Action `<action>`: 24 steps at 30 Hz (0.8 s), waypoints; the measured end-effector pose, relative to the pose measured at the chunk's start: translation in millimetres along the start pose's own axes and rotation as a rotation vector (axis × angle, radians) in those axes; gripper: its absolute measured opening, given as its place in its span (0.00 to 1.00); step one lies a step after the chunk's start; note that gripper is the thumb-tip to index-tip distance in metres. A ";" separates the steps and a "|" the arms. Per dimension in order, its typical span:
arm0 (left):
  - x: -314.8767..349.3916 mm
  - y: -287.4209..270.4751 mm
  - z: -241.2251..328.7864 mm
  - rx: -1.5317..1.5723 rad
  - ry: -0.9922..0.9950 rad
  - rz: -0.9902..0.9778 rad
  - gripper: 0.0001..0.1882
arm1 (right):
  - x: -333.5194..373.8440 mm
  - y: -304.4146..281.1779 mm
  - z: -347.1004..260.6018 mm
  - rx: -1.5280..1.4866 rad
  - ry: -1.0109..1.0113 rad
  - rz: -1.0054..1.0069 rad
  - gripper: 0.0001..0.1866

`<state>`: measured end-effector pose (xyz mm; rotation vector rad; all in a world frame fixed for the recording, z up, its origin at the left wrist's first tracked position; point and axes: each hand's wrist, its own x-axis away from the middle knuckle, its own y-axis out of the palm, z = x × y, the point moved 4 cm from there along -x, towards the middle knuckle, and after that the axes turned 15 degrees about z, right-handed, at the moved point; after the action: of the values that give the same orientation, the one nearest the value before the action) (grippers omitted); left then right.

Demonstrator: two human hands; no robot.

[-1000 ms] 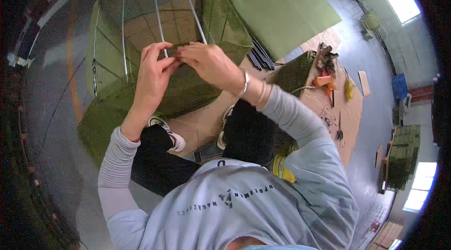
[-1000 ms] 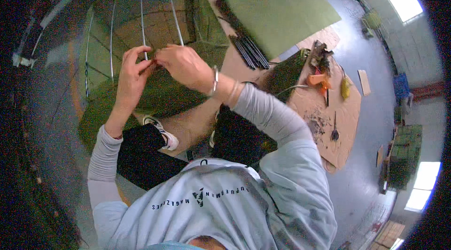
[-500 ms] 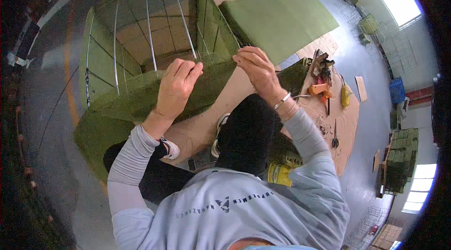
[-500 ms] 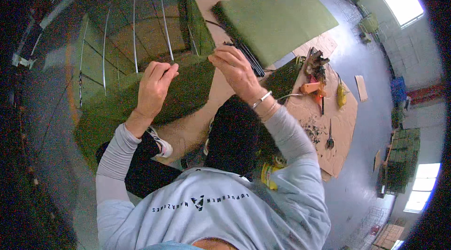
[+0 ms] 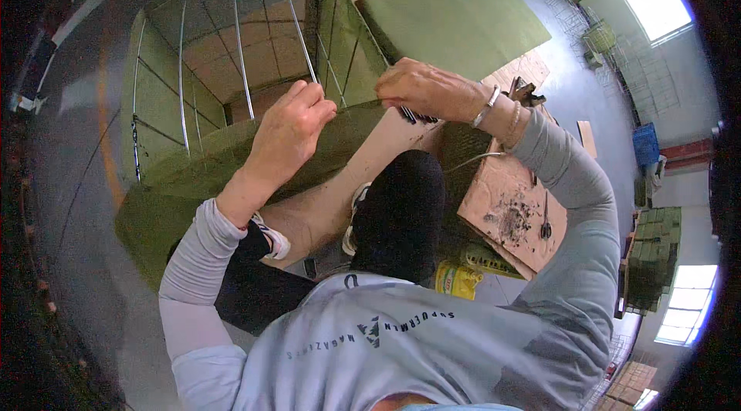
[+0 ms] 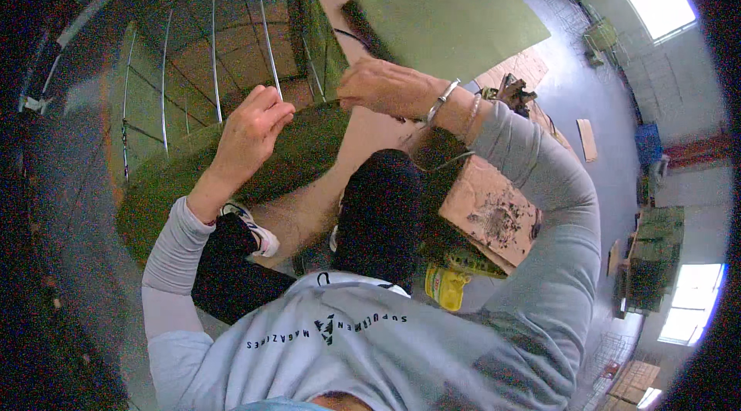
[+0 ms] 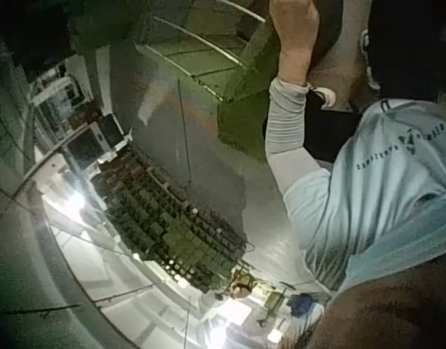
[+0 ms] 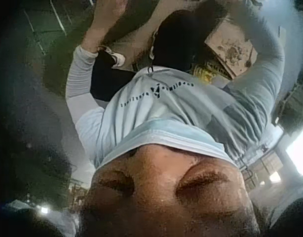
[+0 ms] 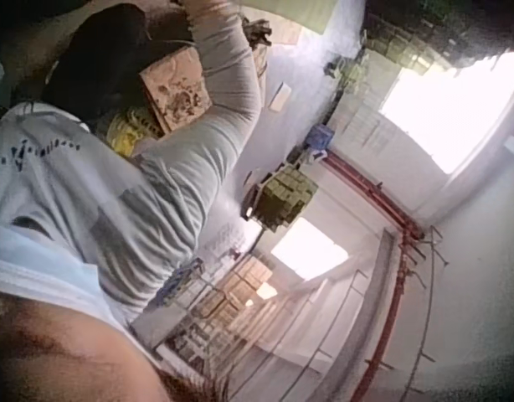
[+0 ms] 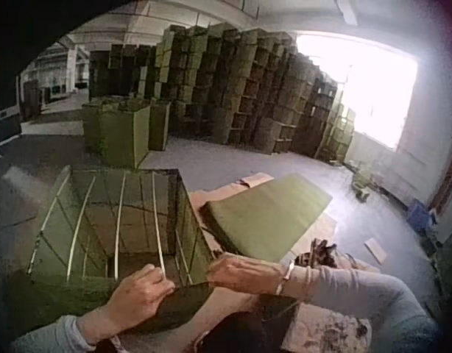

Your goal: Assemble and secure fabric or mesh over a large wire frame structure using glue and hand adjustments.

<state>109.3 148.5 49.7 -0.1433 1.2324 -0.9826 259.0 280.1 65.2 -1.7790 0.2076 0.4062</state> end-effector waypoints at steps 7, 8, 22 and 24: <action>-2.6 3.3 9.3 -0.090 0.059 -0.012 0.04 | 12.9 -0.4 -20.9 0.029 0.033 0.244 0.10; -6.3 6.5 16.6 -0.142 0.100 0.007 0.04 | 12.7 1.7 -19.7 0.027 0.036 0.244 0.10; -9.9 48.6 -1.3 -0.078 0.015 -0.117 0.07 | 7.3 10.6 -18.2 0.019 0.101 0.185 0.08; -14.3 52.7 2.8 -0.007 -0.021 -0.146 0.08 | 10.5 7.7 -20.1 -0.015 0.082 0.221 0.08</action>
<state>140.6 189.0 30.5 -0.2517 1.2193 -1.1007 269.2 259.5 58.4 -1.7953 0.4632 0.4936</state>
